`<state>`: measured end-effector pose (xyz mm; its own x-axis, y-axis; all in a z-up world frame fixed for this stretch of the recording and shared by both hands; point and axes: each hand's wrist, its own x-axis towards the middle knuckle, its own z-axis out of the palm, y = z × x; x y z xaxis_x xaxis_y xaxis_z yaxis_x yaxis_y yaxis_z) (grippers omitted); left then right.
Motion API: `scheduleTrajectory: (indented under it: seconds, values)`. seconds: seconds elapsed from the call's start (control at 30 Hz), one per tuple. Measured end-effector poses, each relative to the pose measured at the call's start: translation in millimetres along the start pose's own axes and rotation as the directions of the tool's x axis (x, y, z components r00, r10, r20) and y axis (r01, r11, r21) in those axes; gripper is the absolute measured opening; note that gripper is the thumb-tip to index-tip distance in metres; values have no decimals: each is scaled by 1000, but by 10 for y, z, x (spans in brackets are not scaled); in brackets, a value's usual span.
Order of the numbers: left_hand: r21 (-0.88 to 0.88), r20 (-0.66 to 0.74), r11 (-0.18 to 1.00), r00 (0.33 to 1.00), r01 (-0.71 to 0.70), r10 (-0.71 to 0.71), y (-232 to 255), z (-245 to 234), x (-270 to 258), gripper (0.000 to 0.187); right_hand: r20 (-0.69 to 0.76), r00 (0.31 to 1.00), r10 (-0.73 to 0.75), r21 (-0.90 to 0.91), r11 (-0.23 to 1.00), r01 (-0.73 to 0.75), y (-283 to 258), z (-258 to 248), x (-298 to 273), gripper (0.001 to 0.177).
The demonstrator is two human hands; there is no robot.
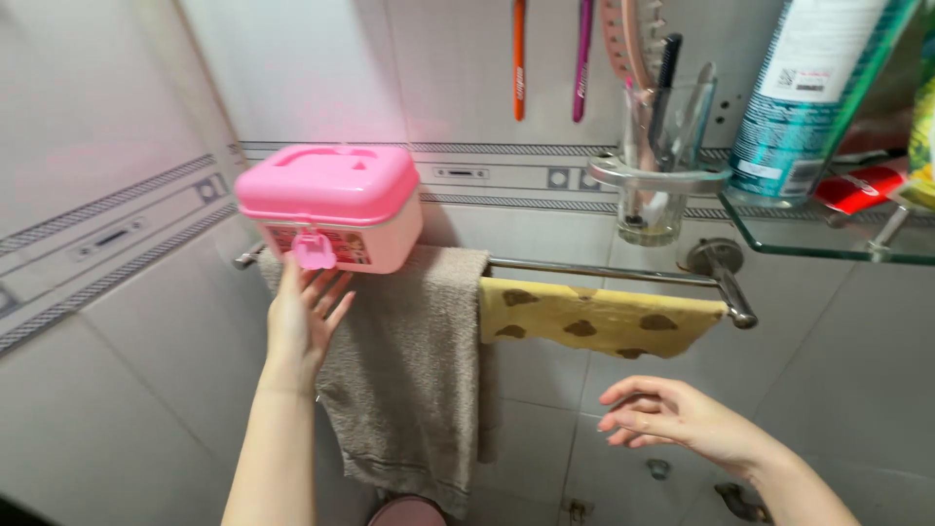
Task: The person washes a small yellow cleaning cloth under a tap, hangs it on a towel rack, and then rinses several plastic components of a device in a basin.
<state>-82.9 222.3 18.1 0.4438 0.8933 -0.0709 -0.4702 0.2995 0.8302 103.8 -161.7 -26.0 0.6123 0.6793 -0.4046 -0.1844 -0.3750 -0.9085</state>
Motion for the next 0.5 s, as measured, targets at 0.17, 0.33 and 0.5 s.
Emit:
scheduleTrajectory:
  seconds: [0.17, 0.33, 0.5]
  values:
    - [55, 17, 997, 998, -57, 56, -159, -229, 630, 27, 51, 977, -207, -67, 975, 210, -467, 493, 26, 20]
    - [-72, 81, 981, 979, -180, 186, -142, -300, 465, 17, -3, 850, -527, -165, 838, 520, -808, 872, 313, 20]
    - [-128, 64, 957, 961, -261, 271, -38, -230, -333, 16, -86, 645, -759, -364, 627, 689, -1222, 1444, 45, 110]
